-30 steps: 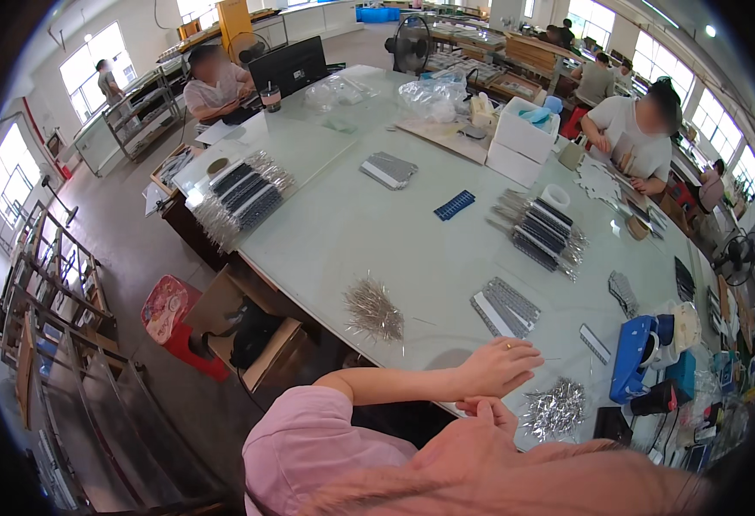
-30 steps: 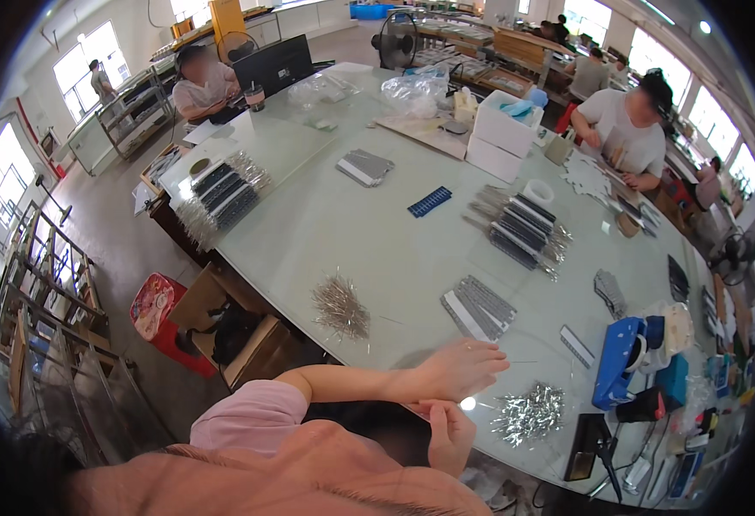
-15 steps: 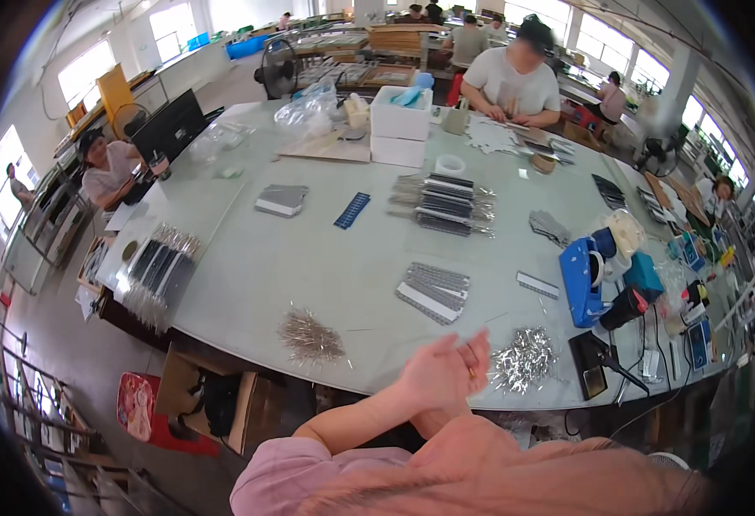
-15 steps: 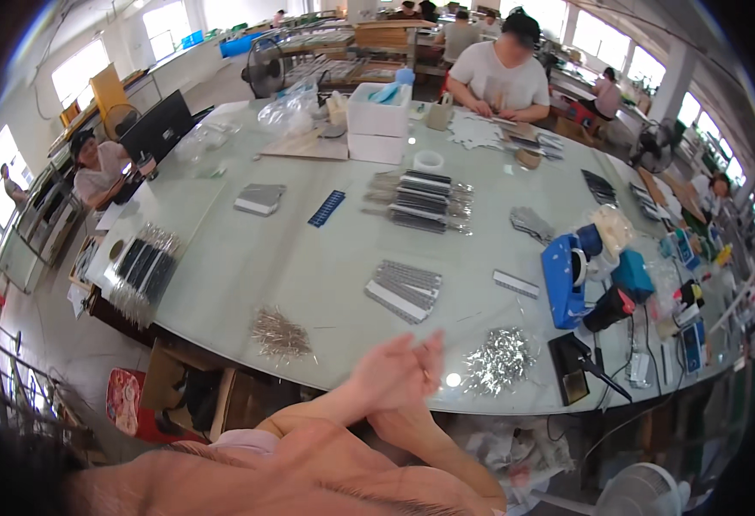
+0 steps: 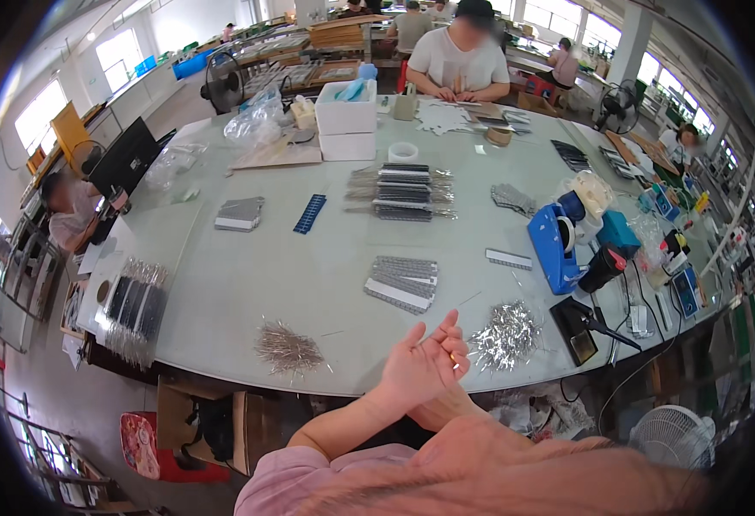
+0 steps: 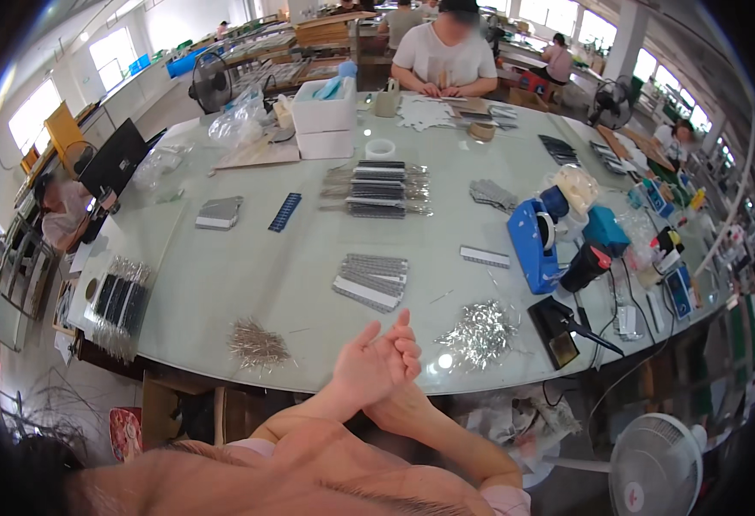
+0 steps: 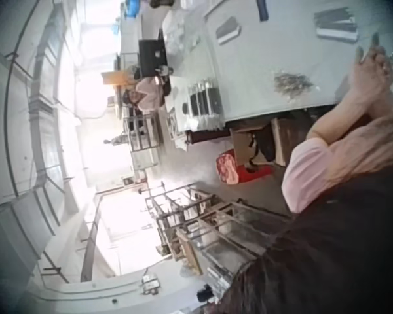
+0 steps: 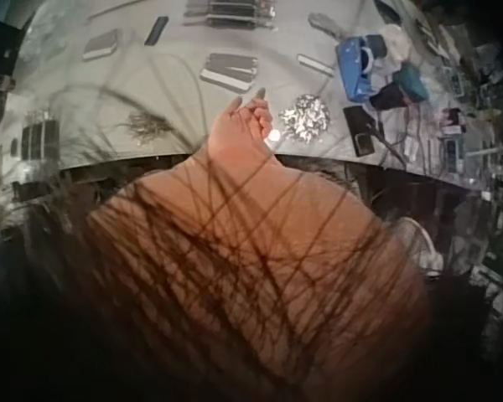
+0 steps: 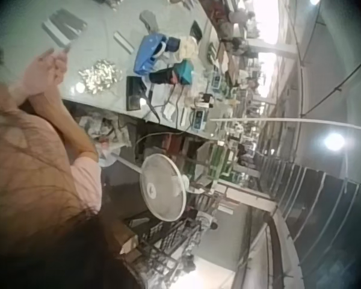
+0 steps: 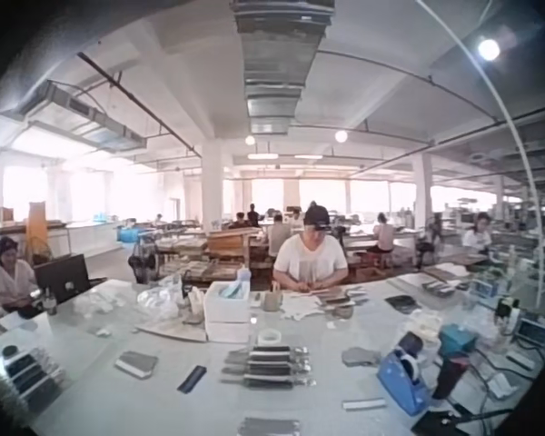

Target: Soldering metal pins onto component strips at a workbench.

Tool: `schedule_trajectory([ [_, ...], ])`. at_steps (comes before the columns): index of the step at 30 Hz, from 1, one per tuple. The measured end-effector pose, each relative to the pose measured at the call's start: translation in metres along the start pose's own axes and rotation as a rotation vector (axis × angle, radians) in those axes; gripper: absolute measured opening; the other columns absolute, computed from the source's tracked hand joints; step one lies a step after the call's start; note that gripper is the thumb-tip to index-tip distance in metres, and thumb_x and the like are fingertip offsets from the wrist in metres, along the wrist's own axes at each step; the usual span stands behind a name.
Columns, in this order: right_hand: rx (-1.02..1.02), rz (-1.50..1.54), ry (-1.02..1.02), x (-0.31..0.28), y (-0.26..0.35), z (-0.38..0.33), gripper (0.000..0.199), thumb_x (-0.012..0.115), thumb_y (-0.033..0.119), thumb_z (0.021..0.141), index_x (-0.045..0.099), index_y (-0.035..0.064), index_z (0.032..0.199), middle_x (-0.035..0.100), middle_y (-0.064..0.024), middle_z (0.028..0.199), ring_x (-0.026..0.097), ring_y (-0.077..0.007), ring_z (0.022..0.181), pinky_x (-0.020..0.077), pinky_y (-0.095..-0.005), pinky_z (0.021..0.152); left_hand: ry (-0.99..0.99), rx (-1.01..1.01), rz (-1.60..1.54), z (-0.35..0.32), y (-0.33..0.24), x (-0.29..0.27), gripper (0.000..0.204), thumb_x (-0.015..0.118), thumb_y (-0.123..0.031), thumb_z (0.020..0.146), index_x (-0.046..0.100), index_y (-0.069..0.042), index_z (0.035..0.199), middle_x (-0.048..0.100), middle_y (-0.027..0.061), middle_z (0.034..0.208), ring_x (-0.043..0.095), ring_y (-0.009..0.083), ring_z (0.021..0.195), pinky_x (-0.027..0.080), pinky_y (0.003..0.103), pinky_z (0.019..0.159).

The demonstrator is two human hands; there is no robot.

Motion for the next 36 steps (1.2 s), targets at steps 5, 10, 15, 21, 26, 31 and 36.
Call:
schedule_trajectory([
  [5,-0.028,0.128,-0.016,0.008,-0.009,-0.002,0.034,0.057,0.019,0.085,0.060,0.0024,0.114,0.059,-0.0159,0.117,0.052,-0.0304,0.115,0.0372,-0.0437,0.100,-0.175,-0.125,0.149,0.003,0.016,-0.024,0.049,0.035,-0.040,0.099,0.048,-0.004,0.131,0.054,0.0070,0.105,0.049,0.0205,0.095,0.039,0.041,0.088],
  [10,-0.057,0.029,0.289,-0.003,-0.013,-0.002,0.037,0.060,0.023,0.084,0.059,0.0032,0.115,0.058,-0.0150,0.121,0.051,-0.0286,0.120,0.0357,-0.0426,0.103,-0.075,0.042,-0.025,0.003,-0.026,-0.021,0.049,0.033,-0.042,0.100,0.051,-0.005,0.127,0.055,0.0080,0.103,0.050,0.0210,0.093,0.039,0.040,0.087],
  [15,0.740,1.251,-0.115,0.063,-0.031,0.003,0.043,0.059,0.026,0.087,0.054,0.0048,0.124,0.055,-0.0135,0.126,0.048,-0.0291,0.124,0.0337,-0.0431,0.106,-0.102,-0.130,-0.116,0.005,0.012,-0.038,0.048,0.037,-0.042,0.099,0.051,-0.007,0.128,0.056,0.0091,0.108,0.051,0.0223,0.103,0.040,0.037,0.091],
  [21,0.240,0.185,-0.236,-0.033,-0.055,-0.006,0.032,0.057,0.019,0.090,0.058,0.0048,0.119,0.059,-0.0143,0.121,0.054,-0.0305,0.116,0.0426,-0.0384,0.095,0.311,-0.376,0.714,-0.012,-0.015,-0.028,0.047,0.042,-0.041,0.099,0.054,-0.001,0.120,0.057,0.0115,0.117,0.053,0.0241,0.105,0.039,0.039,0.099],
  [26,0.439,0.170,-0.666,-0.086,-0.037,0.002,0.007,0.062,0.004,0.078,0.061,0.0068,0.072,0.057,-0.0087,0.066,0.056,-0.0260,0.058,0.0433,-0.0371,0.052,-0.172,0.279,3.325,-0.014,-0.031,0.017,0.036,0.055,-0.033,0.090,0.059,-0.011,0.117,0.057,0.0130,0.120,0.053,0.0315,0.112,0.040,0.045,0.095],
  [31,-0.023,0.112,-0.285,-0.019,0.019,0.023,0.020,0.067,0.021,0.076,0.056,0.0119,0.063,0.056,-0.0055,0.063,0.055,-0.0222,0.054,0.0416,-0.0367,0.047,0.290,0.444,3.163,0.005,-0.023,-0.033,0.045,0.057,-0.038,0.089,0.054,-0.014,0.127,0.053,0.0117,0.128,0.048,0.0302,0.122,0.038,0.047,0.101],
  [36,0.187,-0.003,-0.335,-0.031,-0.005,0.028,0.020,0.059,0.020,0.079,0.054,0.0119,0.061,0.053,-0.0029,0.058,0.055,-0.0210,0.052,0.0422,-0.0400,0.047,0.237,0.323,3.211,-0.010,-0.035,-0.048,0.045,0.055,-0.035,0.091,0.053,-0.010,0.128,0.054,0.0130,0.128,0.048,0.0300,0.122,0.038,0.047,0.101],
])
Point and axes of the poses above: each hand's wrist, its own z-axis towards the middle knuckle, its own x-axis out of the palm, y = z × x, the point moved 2 cm from there along z, towards the middle knuckle
